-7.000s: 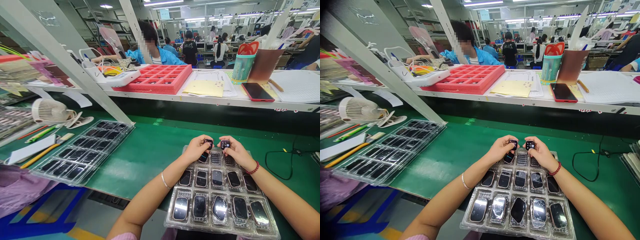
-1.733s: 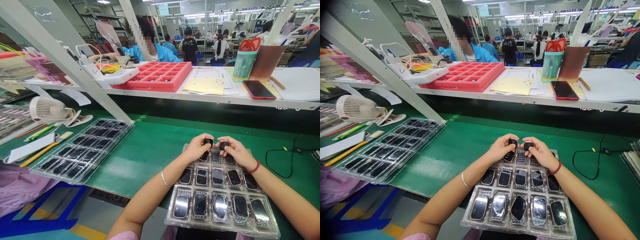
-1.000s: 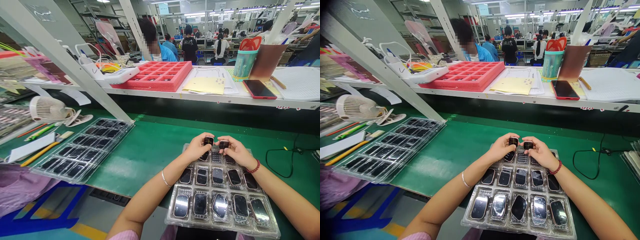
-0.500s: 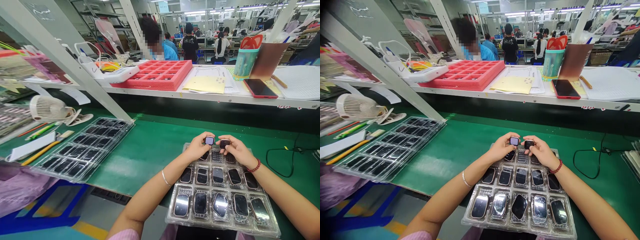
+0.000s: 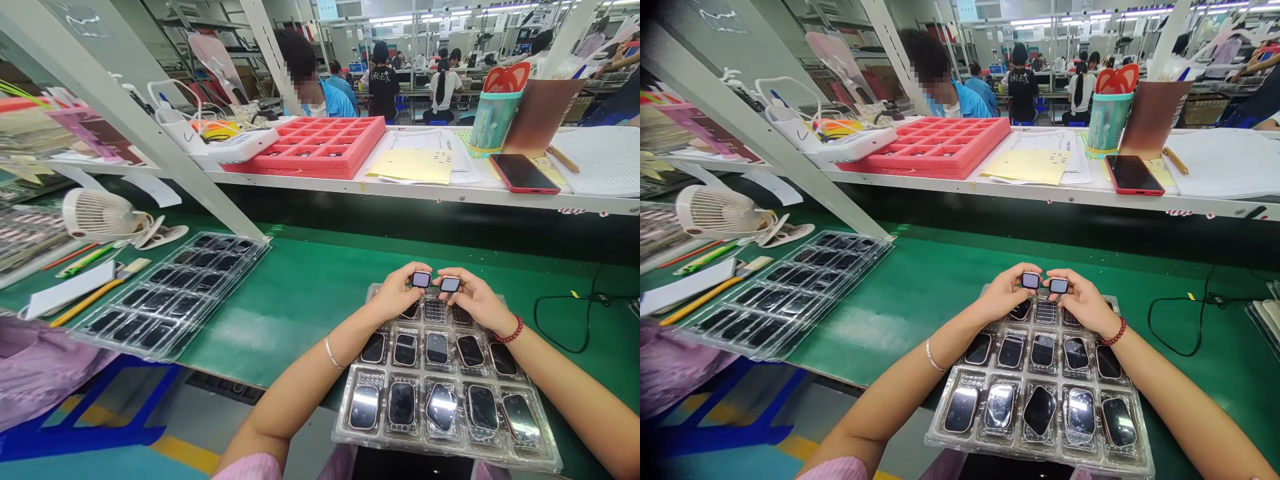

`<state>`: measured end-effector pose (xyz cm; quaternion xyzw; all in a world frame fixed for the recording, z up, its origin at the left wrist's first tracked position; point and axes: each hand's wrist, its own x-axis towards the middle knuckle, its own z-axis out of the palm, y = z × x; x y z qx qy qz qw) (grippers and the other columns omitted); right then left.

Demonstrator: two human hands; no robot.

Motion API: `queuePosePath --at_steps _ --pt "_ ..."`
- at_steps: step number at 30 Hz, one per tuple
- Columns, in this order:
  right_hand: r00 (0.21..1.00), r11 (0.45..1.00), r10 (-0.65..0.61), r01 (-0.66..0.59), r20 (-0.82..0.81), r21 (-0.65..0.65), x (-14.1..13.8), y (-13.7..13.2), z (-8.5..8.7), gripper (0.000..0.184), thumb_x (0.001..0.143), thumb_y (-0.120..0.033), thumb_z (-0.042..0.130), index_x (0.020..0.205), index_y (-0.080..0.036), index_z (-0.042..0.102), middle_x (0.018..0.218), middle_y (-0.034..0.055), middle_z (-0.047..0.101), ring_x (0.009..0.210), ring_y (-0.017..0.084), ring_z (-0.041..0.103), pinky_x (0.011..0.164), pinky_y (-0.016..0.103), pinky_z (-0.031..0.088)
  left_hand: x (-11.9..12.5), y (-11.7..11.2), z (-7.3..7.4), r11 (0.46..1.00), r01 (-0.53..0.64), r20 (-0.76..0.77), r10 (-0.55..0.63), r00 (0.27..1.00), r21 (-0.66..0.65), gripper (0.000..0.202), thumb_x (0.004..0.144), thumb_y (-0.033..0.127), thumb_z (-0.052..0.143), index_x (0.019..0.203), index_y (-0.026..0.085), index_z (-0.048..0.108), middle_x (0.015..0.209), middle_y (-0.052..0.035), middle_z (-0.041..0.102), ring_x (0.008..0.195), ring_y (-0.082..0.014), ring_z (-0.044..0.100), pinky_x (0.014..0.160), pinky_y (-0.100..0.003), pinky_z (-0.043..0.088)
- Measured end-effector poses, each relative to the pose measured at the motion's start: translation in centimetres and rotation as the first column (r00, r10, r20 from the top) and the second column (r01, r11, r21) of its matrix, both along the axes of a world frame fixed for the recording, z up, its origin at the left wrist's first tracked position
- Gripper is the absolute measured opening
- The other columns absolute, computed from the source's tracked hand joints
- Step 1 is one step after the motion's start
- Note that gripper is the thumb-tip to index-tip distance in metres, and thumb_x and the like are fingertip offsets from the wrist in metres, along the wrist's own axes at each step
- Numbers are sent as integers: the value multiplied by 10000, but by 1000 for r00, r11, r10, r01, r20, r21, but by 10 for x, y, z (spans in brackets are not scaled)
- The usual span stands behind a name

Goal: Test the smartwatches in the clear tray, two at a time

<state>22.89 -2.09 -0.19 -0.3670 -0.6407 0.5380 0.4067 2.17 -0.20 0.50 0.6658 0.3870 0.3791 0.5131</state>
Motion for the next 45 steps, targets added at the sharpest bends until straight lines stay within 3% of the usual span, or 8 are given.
queuePosePath --at_steps 6,27,37,45 --pt "1000 999 -19 19 10 -27 -1 -1 3 337 836 -167 516 1169 -214 532 1098 95 640 757 149 652 655 311 534 -1 1 -4 1000 4 16 -3 1000 -14 386 709 75 536 1080 168 587 945 -49 645 742 -125 584 664 -238 475" --pt "1000 1000 -3 3 3 -28 0 -2 4 322 858 -208 523 1180 -199 528 1093 108 644 739 151 655 630 309 539 0 -2 2 998 8 59 -4 998 -60 388 759 148 571 1146 167 549 895 -49 654 741 -129 602 706 -267 492" --pt "1000 997 -3 2 -9 -81 1 -2 4 277 890 -306 527 1137 -194 577 1028 100 683 718 167 672 606 311 545 0 -1 0 996 18 97 -10 995 -88 239 769 264 632 973 144 603 828 -47 648 693 -133 598 641 -262 494" --pt "999 995 -3 -1 -39 -100 2 -3 9 241 895 -378 523 974 -179 633 867 67 713 593 126 633 540 254 513 -1 -2 3 991 32 156 -11 988 -133 287 796 388 627 918 129 616 782 -46 641 694 -124 591 637 -259 513"
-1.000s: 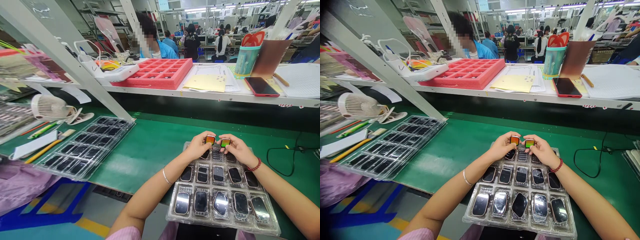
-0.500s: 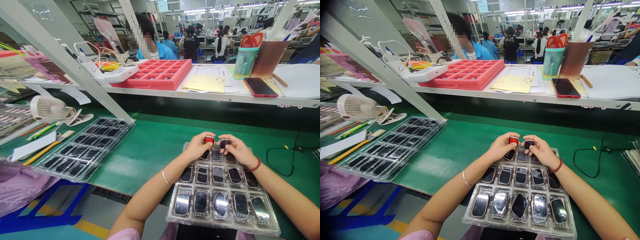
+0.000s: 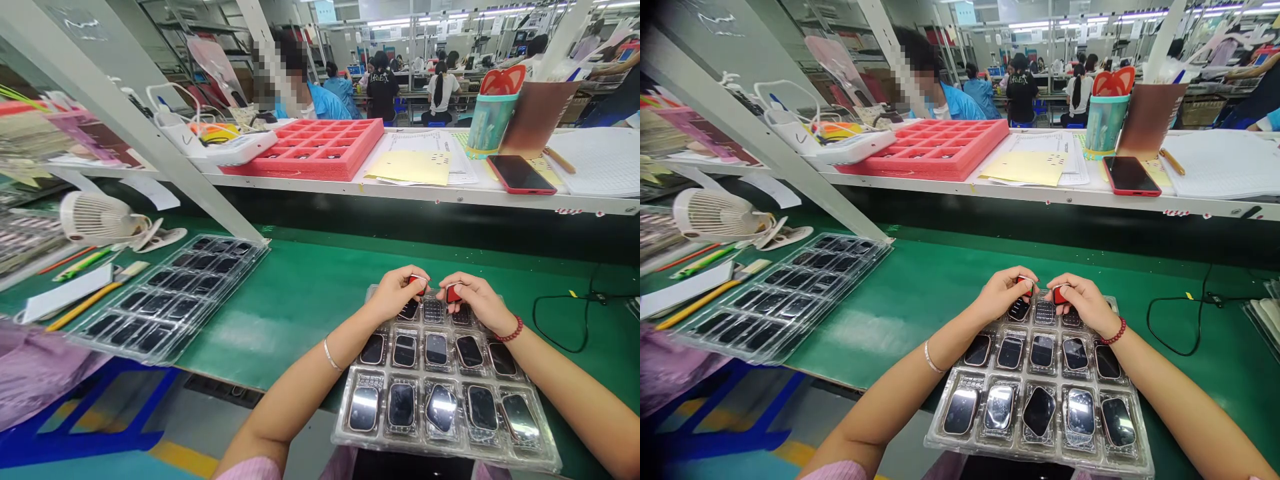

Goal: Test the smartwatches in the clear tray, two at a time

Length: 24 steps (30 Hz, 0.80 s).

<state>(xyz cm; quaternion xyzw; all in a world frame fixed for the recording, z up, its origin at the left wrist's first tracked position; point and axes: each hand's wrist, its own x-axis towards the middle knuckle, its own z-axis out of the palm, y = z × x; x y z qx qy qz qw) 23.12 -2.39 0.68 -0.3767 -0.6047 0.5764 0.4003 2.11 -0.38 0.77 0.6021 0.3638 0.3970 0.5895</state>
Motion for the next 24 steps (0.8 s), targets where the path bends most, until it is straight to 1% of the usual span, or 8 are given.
queuePosePath --at_steps 4,7,12,17,20,24 --pt "1000 1000 -5 5 9 3 -1 -1 1 232 886 -391 541 928 -180 628 794 50 708 539 114 594 522 255 514 0 -1 3 999 -9 28 10 1000 -37 317 805 429 616 902 128 622 755 -41 636 686 -118 591 625 -247 510" --pt "1000 1000 -19 19 11 -3 -1 -1 0 218 876 -380 556 935 -180 619 797 50 704 538 114 585 522 260 515 0 -2 7 998 -20 44 23 999 -67 318 791 420 634 928 133 620 780 -42 646 689 -113 595 631 -241 508" --pt "999 999 -36 36 19 -1 -1 0 -1 183 873 -328 562 984 -187 597 824 44 693 532 100 571 527 258 513 1 -1 7 997 -6 55 11 998 -79 293 779 340 652 982 135 604 814 -46 652 705 -115 600 655 -246 510" --pt "998 998 -58 57 27 32 -3 1 -2 266 848 -286 579 1095 -196 541 960 77 682 595 119 612 531 270 521 2 0 1 999 1 42 1 999 -48 292 752 238 655 1020 141 588 853 -48 647 727 -126 608 679 -268 514" --pt "998 998 -60 59 22 30 -3 2 -3 298 842 -261 575 1129 -199 517 1002 84 669 604 114 609 541 269 522 2 0 0 999 6 33 -5 999 -33 297 744 177 630 1034 140 577 862 -51 645 746 -131 608 689 -272 509" --pt "998 998 -55 55 7 25 -3 3 -5 328 830 -226 573 1149 -202 500 1028 86 654 614 108 605 550 265 520 3 0 2 1000 13 19 -13 1000 -17 325 724 109 593 1046 139 558 853 -44 641 736 -117 592 700 -264 488"
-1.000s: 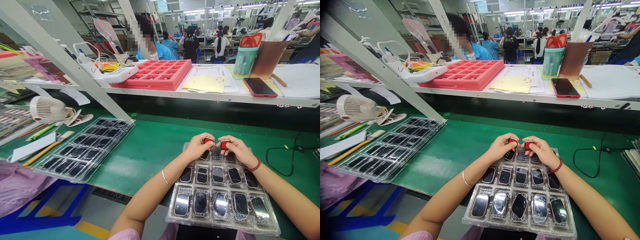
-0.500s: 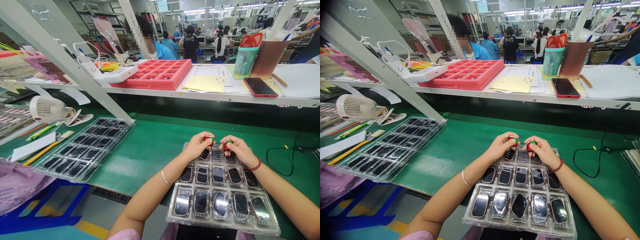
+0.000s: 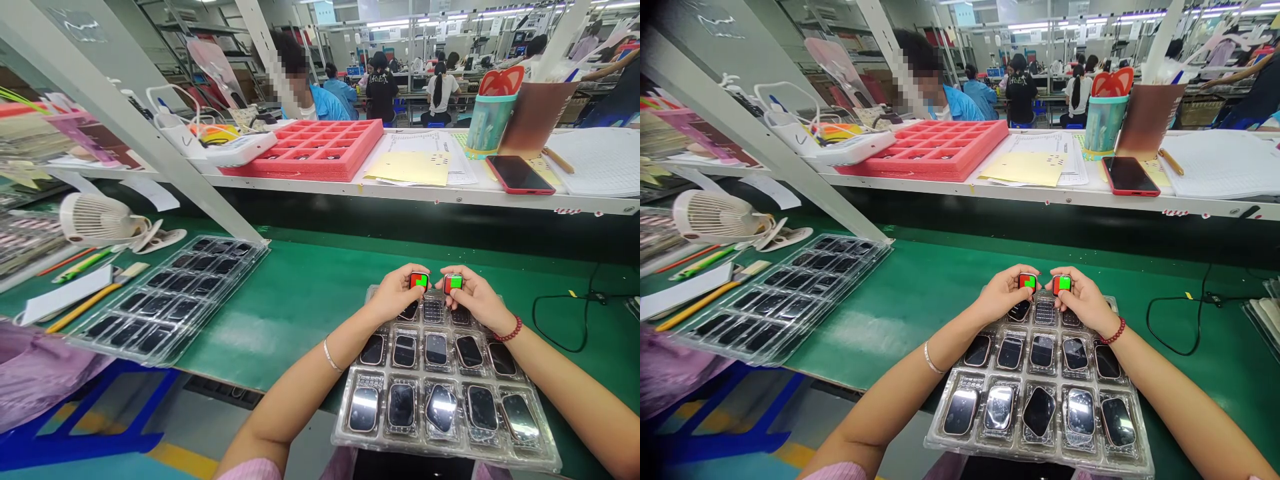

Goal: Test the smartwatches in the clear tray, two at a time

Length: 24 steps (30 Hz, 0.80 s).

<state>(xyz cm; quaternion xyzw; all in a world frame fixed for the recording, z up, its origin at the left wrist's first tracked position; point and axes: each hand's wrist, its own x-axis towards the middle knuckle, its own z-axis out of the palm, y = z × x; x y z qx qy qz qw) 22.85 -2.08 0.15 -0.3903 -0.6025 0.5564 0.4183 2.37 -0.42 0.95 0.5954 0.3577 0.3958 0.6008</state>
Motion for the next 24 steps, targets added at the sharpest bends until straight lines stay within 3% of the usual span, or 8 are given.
queuePosePath --at_steps 16,24 --pt "1000 1000 21 -21 6 -4 -1 -2 2 312 796 -203 591 1096 -224 509 893 17 617 585 105 538 537 257 491 -1 -5 5 998 4 -56 -1 998 63 315 733 137 617 1039 159 548 842 -32 632 758 -123 588 700 -247 457" --pt "999 1000 17 -17 29 4 4 -2 1 158 863 -306 576 982 -202 572 780 13 643 519 95 494 506 245 441 -2 -5 8 1000 5 -10 -5 1000 -3 268 823 354 576 985 141 602 811 -45 633 750 -137 603 650 -248 502"
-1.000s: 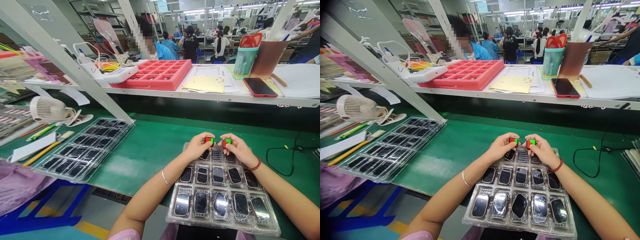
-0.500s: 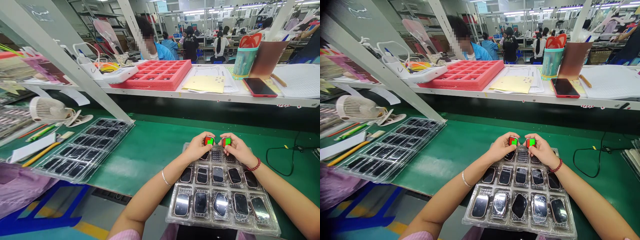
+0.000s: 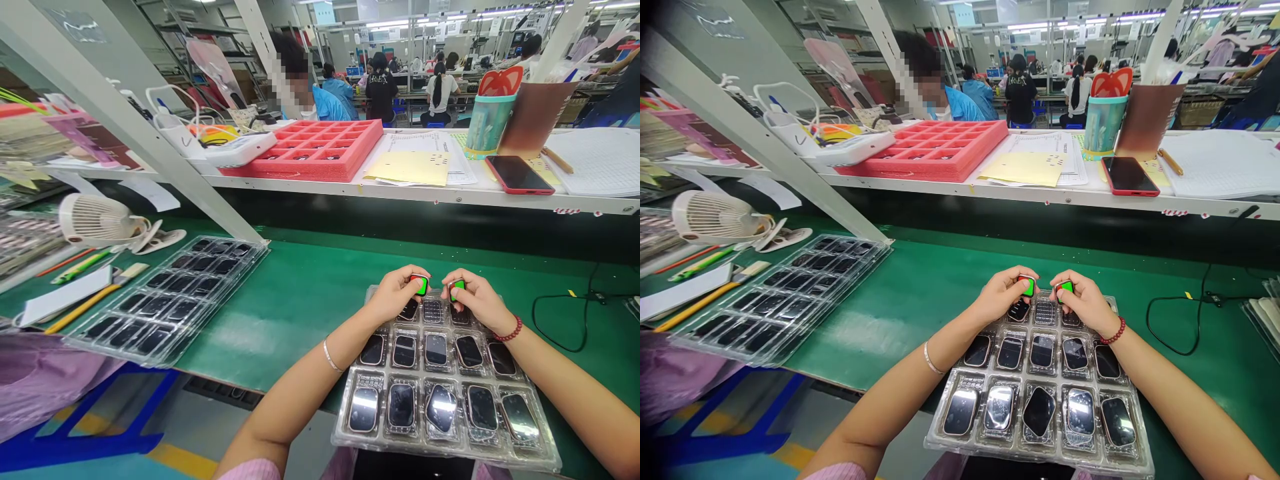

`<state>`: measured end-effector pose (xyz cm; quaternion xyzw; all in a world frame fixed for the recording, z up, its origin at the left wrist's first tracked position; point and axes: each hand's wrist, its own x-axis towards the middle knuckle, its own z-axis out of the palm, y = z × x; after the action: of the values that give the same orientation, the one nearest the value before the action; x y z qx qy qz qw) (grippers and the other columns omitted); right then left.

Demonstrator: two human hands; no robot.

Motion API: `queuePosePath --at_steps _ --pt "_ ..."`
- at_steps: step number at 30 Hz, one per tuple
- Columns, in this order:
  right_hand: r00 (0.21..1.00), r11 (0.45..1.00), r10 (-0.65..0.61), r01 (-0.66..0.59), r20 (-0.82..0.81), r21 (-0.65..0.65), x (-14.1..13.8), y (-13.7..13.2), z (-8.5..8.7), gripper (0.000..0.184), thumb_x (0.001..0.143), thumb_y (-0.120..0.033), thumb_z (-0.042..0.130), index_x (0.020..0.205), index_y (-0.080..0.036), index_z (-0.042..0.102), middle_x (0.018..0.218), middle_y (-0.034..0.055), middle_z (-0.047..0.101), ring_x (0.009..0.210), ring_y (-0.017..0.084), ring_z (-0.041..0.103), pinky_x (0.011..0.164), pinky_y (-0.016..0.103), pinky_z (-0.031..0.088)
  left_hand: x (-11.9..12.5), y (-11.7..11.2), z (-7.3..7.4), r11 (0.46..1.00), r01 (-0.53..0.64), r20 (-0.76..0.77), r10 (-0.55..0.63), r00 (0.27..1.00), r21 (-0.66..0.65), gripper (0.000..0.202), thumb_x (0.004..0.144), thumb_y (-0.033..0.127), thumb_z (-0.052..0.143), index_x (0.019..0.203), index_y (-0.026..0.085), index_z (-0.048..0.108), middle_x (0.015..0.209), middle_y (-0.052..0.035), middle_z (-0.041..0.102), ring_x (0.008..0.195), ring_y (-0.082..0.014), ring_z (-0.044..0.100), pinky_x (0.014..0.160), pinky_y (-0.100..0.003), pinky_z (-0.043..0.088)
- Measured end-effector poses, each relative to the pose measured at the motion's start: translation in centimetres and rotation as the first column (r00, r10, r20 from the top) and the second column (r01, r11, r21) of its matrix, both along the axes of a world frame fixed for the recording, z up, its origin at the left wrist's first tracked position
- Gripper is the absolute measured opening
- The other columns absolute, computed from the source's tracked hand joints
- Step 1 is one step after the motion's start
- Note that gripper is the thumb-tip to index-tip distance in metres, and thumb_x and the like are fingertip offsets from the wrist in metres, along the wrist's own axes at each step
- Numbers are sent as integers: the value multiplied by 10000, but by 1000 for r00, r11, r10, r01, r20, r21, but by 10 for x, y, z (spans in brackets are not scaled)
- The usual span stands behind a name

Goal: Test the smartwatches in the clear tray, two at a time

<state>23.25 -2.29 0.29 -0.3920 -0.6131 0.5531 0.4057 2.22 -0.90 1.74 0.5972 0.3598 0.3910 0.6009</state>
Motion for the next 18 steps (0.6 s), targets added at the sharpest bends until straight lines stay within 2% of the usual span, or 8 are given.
queuePosePath --at_steps 5,10,14,18 --pt "1000 1000 -11 11 -17 -19 0 0 0 162 868 -344 574 929 -196 595 740 20 646 519 101 496 470 228 429 -1 -1 3 1000 -11 -19 12 1000 3 255 834 371 561 923 140 621 763 -37 648 600 -98 575 564 -217 472" --pt "998 999 -29 27 -56 -38 0 0 1 169 867 -351 561 870 -188 605 689 23 637 584 126 540 450 207 426 -1 0 3 999 -34 -27 33 999 -31 271 834 367 540 934 135 638 756 -39 660 572 -102 586 517 -203 431" --pt "991 998 -32 24 -133 -58 -2 2 1 219 867 -303 526 1048 -197 587 887 48 671 603 116 585 539 252 494 -1 2 3 997 -65 -30 64 997 -46 298 849 351 512 1019 139 635 828 -62 676 599 -115 617 483 -188 388" --pt "991 994 -76 66 -113 -92 -4 4 1 315 843 -267 532 1151 -208 547 1030 82 658 671 140 631 576 289 530 -1 4 0 997 -68 -16 67 998 -32 340 848 299 508 1136 141 593 949 -91 676 685 -137 643 506 -195 417"
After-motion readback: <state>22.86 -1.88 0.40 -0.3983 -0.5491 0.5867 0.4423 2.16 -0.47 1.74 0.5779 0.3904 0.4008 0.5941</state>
